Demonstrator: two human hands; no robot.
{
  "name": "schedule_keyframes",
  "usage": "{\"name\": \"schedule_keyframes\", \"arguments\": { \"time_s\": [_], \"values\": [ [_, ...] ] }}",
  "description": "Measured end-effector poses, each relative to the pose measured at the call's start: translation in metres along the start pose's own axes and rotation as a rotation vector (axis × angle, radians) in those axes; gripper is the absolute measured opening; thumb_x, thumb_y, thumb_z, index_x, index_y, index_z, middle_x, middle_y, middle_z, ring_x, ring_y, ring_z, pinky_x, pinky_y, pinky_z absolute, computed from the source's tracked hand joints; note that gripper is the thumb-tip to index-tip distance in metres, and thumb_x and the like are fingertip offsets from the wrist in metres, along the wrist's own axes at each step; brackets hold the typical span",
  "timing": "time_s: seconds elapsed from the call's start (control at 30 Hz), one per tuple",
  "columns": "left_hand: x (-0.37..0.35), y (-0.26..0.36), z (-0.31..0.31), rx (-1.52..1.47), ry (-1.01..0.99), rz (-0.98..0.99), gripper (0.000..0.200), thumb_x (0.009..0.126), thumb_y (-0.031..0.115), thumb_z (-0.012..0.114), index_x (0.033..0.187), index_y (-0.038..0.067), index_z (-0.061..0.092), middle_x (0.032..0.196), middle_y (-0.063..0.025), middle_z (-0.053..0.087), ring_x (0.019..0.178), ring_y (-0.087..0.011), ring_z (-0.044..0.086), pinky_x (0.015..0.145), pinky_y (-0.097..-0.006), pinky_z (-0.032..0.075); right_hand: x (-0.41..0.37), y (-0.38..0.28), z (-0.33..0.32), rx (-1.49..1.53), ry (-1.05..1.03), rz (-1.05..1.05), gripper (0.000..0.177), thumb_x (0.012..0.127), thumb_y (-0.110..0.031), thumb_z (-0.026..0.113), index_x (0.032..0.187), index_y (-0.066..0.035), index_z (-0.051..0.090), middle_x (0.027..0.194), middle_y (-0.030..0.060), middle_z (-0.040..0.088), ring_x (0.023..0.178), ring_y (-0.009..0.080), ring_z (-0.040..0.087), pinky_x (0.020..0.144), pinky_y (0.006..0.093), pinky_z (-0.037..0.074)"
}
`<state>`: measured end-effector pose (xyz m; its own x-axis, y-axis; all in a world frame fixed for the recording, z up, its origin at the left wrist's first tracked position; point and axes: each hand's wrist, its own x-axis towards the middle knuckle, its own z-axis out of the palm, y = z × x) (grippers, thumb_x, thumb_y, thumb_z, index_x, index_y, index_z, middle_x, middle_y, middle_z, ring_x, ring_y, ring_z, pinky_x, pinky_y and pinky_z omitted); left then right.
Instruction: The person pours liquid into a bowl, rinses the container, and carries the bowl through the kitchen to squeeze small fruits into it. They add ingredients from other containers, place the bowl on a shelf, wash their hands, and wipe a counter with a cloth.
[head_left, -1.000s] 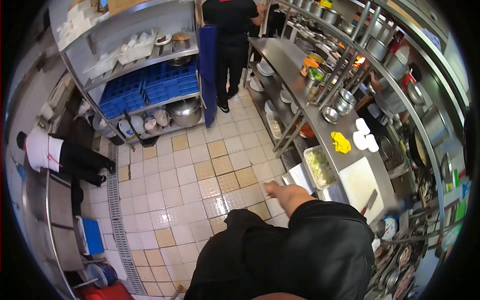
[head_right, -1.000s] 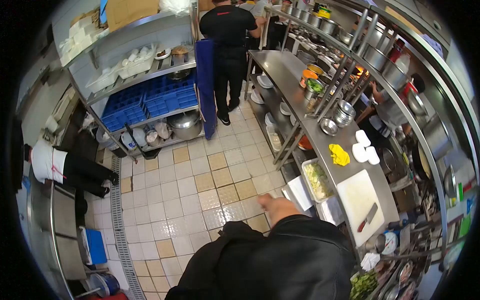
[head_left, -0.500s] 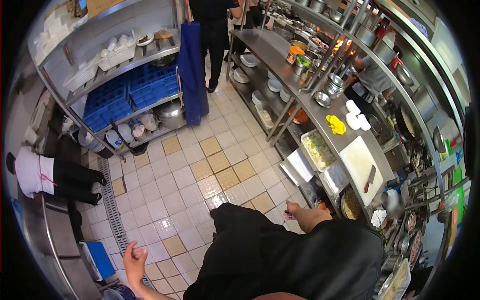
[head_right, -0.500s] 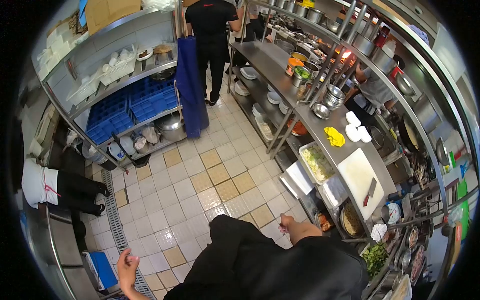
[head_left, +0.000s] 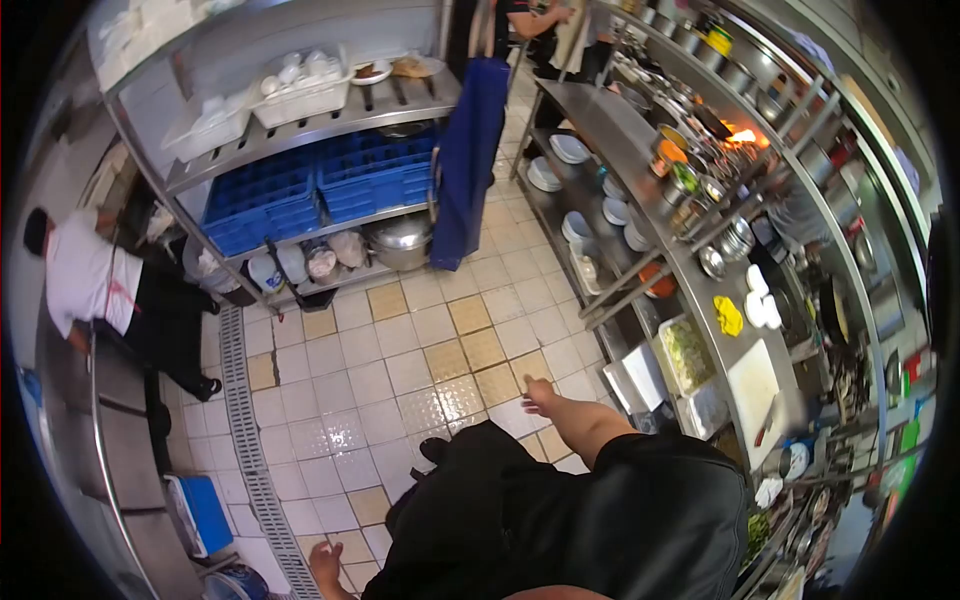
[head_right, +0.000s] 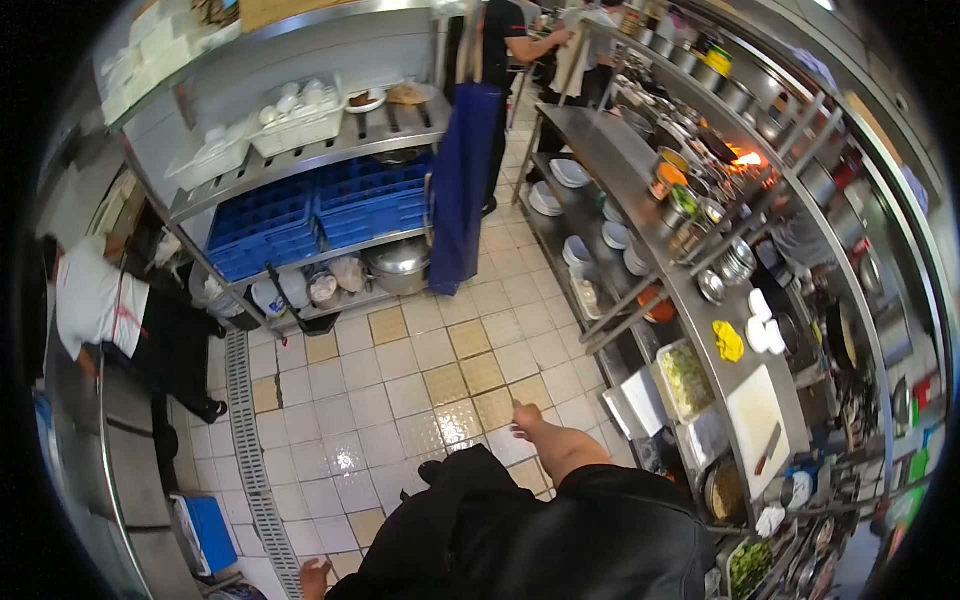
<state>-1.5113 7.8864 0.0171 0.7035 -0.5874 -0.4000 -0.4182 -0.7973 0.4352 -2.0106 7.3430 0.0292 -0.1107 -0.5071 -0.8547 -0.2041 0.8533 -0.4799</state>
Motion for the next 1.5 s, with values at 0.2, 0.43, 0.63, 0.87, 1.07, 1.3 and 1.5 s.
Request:
{"name": "schedule_keyframes", "arguments": {
  "time_s": [0.2,0.43,0.63,0.87,1.07,1.3,1.5],
  "values": [
    [-0.054,-0.012,0.026,-0.666,-0.271,-0.739,0.05,0.08,0.034,0.076,0.119,0.004,0.063,0.09,-0.0108,0.066,0.087,-0.0238,0.063,0.074,-0.0462,0.05,-0.003,-0.102,0.148,-0.11,-0.141,-0.169,0.057,0.097,-0.052,0.053,0.135,-0.013,0.038,0.114,0.0151,0.06,0.081,0.0248,0.063,0.068,0.0415,0.053],
    [-0.01,-0.023,-0.011,-0.831,-0.241,-0.737,0.047,0.082,0.034,0.074,0.12,0.009,0.062,0.088,-0.0079,0.065,0.084,-0.0227,0.061,0.069,-0.0462,0.049,-0.026,-0.114,0.245,-0.008,-0.111,-0.222,0.059,0.096,-0.053,0.052,0.137,-0.014,0.036,0.12,0.017,0.058,0.085,0.0278,0.064,0.072,0.0437,0.055],
    [0.024,-0.108,-0.065,-0.921,-0.158,-0.772,0.044,0.084,0.034,0.072,0.122,0.013,0.062,0.086,-0.0055,0.063,0.081,-0.0217,0.06,0.066,-0.0461,0.048,-0.05,-0.063,0.305,0.121,0.025,-0.032,0.066,0.098,-0.051,0.049,0.142,-0.005,0.032,0.139,0.0235,0.047,0.109,0.0397,0.061,0.087,0.0518,0.053],
    [0.1,-0.269,-0.129,-1.195,0.122,-0.849,0.045,0.085,0.038,0.068,0.125,0.019,0.059,0.113,-0.0017,0.058,0.1,-0.0218,0.052,0.076,-0.0445,0.045,-0.096,-0.041,0.378,0.047,-0.034,-0.056,0.075,0.097,-0.054,0.049,0.15,-0.009,0.022,0.146,0.0249,0.04,0.115,0.0412,0.058,0.09,0.0539,0.052],
    [0.144,-0.241,-0.193,-1.083,0.006,-0.864,0.054,0.092,0.05,0.059,0.126,0.009,0.053,0.125,-0.005,0.049,0.104,-0.0223,0.05,0.078,-0.0415,0.049,-0.091,-0.022,0.382,0.031,0.077,0.009,0.073,0.095,-0.06,0.048,0.147,-0.013,0.027,0.14,0.0206,0.046,0.107,0.0379,0.061,0.086,0.0531,0.053],
    [0.157,-0.303,-0.127,-1.253,-0.173,-0.98,0.044,0.091,0.049,0.065,0.119,0.015,0.059,0.11,-0.0061,0.056,0.097,-0.0215,0.055,0.082,-0.0365,0.048,-0.09,-0.054,0.438,-0.056,0.239,0.13,0.071,0.093,-0.067,0.043,0.141,-0.016,0.042,0.128,0.017,0.056,0.097,0.0338,0.063,0.08,0.0517,0.053],
    [0.177,-0.256,-0.235,-1.212,0.112,-1.155,0.059,0.09,0.048,0.066,0.136,0.013,0.053,0.132,-0.0071,0.054,0.115,-0.0292,0.053,0.078,-0.044,0.049,-0.085,-0.161,0.692,-0.55,-0.027,0.034,0.08,0.091,-0.071,0.043,0.141,-0.009,0.042,0.122,0.0163,0.059,0.09,0.0288,0.061,0.071,0.0475,0.053]
  ]
}}
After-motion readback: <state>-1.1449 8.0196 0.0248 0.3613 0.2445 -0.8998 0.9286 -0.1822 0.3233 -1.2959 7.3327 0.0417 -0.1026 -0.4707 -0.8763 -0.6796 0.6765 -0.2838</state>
